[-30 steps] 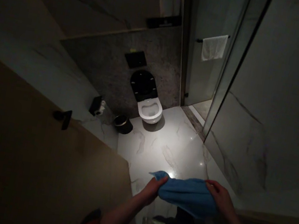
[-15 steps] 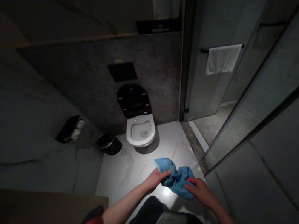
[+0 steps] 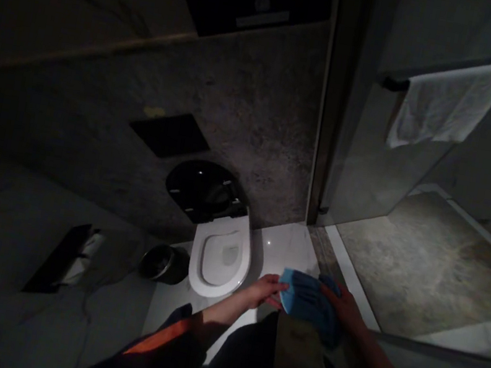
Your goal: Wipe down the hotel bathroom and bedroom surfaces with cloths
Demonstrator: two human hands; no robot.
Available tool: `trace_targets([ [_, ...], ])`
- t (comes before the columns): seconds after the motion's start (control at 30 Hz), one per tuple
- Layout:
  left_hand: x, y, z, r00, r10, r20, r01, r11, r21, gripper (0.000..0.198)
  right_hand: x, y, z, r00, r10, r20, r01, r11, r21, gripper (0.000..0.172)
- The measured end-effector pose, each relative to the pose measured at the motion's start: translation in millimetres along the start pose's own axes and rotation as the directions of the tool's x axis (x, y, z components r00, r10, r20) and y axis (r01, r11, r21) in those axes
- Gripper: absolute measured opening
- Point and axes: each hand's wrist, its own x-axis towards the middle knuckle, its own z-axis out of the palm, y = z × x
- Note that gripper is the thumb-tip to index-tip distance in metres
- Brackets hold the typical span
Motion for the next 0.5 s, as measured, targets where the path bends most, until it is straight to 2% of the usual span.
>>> trace_targets([
  [0.07,23,32,-12.8,0.999,-0.053,-0.004,0.053,0.990,0.129,0.046,35,-29,-37,0.999,-0.005,-0.050,-0.001,0.993,-0.120,0.074],
  [0.13,47,64,-8.3,1.000,-0.012,-0.015,0.015,0.981,0.195,0.051,62,-53,-60,0.992,-0.049,-0.113,0.019,0.967,-0.254,0.070],
  [0.2,76,96,14.1,0.992,0.125,0.022,-0.127,0.960,0.249,0.060,85,-79,-66,0.987,-0.131,-0.090,0.093,0.934,-0.346,0.065],
  [0.23,92,113,30.2,0.976,0.209,0.068,-0.220,0.937,0.270,0.066,97,-96,-65,0.983,-0.181,-0.035,0.156,0.919,-0.362,0.062],
  [0.3,126,148,65.5,0.928,0.323,0.183,-0.365,0.885,0.288,0.074,129,-139,-68,0.953,-0.290,0.089,0.304,0.899,-0.315,0.059],
  [0.33,143,166,82.0,0.912,0.344,0.222,-0.398,0.873,0.282,0.072,147,-162,-74,0.931,-0.345,0.119,0.364,0.893,-0.264,0.060],
  [0.37,160,182,96.5,0.908,0.345,0.238,-0.403,0.876,0.264,0.069,164,-185,-84,0.915,-0.389,0.105,0.403,0.892,-0.207,0.064],
  [0.43,192,214,118.6,0.928,0.317,0.196,-0.353,0.915,0.195,0.066,193,-220,-111,0.905,-0.425,-0.010,0.423,0.901,-0.096,0.075],
  [0.5,221,241,135.0,0.947,0.287,0.145,-0.303,0.947,0.105,0.068,214,-231,-135,0.917,-0.386,-0.096,0.387,0.922,-0.009,0.088],
])
